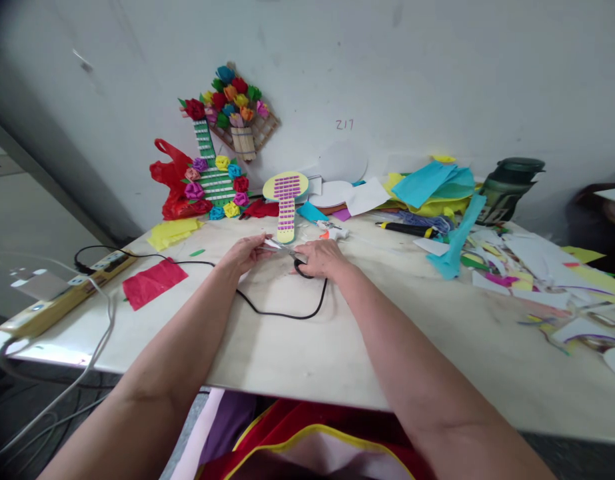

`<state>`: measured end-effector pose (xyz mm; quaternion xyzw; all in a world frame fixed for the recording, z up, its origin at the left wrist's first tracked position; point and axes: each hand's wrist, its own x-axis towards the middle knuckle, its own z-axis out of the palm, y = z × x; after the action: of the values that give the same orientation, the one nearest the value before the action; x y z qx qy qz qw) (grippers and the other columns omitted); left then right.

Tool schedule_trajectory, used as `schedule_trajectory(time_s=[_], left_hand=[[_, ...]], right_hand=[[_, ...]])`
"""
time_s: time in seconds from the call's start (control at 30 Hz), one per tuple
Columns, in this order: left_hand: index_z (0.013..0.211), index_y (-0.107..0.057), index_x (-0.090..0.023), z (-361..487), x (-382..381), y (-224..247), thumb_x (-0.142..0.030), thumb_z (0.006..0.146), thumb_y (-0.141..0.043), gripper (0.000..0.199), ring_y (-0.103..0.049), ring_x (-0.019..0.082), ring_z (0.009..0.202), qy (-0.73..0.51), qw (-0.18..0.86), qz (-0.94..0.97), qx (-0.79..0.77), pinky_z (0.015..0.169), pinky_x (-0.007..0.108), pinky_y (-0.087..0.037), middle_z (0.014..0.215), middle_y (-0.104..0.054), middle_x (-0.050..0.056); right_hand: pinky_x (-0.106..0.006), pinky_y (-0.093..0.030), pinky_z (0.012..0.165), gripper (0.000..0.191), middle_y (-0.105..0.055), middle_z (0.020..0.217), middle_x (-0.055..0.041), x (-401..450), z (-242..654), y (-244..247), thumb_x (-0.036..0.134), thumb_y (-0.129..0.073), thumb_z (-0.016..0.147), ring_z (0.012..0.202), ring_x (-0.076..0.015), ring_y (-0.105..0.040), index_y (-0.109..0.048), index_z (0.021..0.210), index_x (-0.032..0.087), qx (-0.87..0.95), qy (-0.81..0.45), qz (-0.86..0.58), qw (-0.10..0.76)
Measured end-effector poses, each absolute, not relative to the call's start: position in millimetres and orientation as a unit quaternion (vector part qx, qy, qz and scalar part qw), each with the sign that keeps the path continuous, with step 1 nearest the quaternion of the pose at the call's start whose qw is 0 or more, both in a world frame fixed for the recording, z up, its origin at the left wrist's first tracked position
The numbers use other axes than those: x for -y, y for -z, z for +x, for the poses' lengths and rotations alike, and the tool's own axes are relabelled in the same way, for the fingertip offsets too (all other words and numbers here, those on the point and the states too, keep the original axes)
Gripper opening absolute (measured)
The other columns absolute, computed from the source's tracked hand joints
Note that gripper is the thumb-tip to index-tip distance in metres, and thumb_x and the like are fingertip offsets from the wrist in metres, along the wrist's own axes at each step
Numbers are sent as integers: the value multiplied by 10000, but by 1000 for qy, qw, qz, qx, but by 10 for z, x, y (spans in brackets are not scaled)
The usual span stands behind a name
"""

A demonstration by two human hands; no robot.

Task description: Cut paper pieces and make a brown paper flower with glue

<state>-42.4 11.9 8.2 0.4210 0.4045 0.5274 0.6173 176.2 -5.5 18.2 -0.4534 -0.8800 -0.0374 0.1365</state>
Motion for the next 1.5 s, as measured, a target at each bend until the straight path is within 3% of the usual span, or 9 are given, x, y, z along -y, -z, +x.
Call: schedule_trajectory(time_s=[0.67,0.83,1.2,1.5], left_hand=[[920,-610,-44,-478,-141,-73,-170,815,-514,191,-667,192,647,-497,615,452,-413,589,248,-542,705,-681,142],[909,-595,-43,-463,-131,-83,-159,823,-496,175,-671,212,700,-484,620,462,-409,600,258,-542,748,-685,164],[897,-603,-44,-435,-111,-88,-141,823,-497,162,-660,164,624,-491,618,453,-415,581,229,-528,707,-682,116],[896,-610,-37,-425,-100,-106,-126,826,-476,176,-659,163,635,-498,615,451,-412,583,225,-533,718,-683,112]], right_hand=[[-269,-378,663,531,-688,823,3,86,1755,-222,621,-538,642,841,-189,-588,-625,1056,300,866,-25,-482,131],[-269,-380,652,504,-688,878,-7,108,1747,-247,637,-514,653,842,-196,-594,-641,1005,300,868,-10,-482,121],[-322,-385,729,583,-652,1057,-50,82,1753,-220,635,-482,681,965,-244,-573,-586,1118,264,886,54,-449,106],[-330,-379,716,580,-650,1044,-56,89,1744,-237,630,-481,685,960,-254,-572,-577,1127,269,882,63,-457,98]])
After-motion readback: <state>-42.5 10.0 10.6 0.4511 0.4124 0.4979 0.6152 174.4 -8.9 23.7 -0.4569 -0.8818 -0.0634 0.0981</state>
